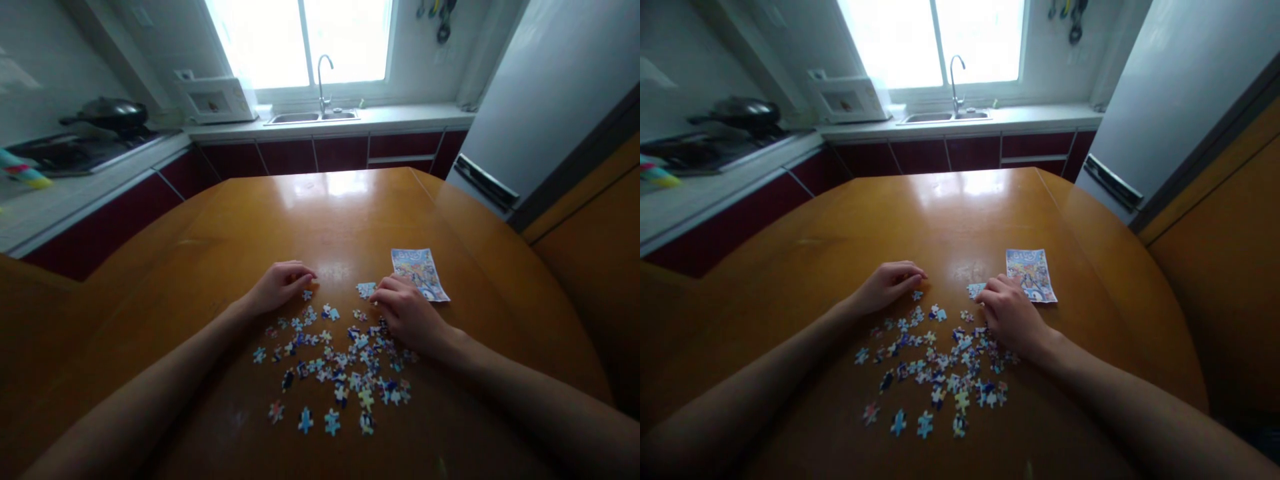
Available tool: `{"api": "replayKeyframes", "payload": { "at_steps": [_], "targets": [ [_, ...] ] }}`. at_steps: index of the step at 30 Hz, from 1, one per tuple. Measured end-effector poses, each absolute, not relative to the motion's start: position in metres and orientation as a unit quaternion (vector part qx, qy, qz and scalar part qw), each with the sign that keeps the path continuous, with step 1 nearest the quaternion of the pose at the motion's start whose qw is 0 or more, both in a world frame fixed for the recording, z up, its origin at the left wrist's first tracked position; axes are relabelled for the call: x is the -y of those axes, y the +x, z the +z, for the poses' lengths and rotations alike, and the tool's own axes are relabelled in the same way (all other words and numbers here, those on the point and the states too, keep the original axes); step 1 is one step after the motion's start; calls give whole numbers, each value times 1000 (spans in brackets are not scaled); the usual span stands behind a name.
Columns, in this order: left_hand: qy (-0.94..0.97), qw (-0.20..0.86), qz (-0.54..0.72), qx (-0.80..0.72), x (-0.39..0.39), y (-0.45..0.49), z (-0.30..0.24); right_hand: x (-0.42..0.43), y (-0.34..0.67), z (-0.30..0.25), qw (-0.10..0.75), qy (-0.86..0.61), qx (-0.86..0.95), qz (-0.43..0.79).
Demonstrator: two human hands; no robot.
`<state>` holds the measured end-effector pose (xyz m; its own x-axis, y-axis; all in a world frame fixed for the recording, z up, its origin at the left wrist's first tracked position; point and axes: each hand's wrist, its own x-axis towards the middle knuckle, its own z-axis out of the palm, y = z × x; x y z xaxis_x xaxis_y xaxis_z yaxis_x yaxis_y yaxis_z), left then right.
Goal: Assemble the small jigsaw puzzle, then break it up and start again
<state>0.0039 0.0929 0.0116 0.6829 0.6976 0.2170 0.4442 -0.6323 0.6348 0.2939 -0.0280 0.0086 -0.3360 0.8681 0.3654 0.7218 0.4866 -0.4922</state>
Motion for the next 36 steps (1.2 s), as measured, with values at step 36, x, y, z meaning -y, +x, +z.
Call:
{"api": "replayKeyframes", "payload": {
  "at_steps": [36],
  "targets": [
    [898, 311, 214, -226, -92, 3, 15, 38, 279, 18, 137, -336, 920, 146]
  ]
}}
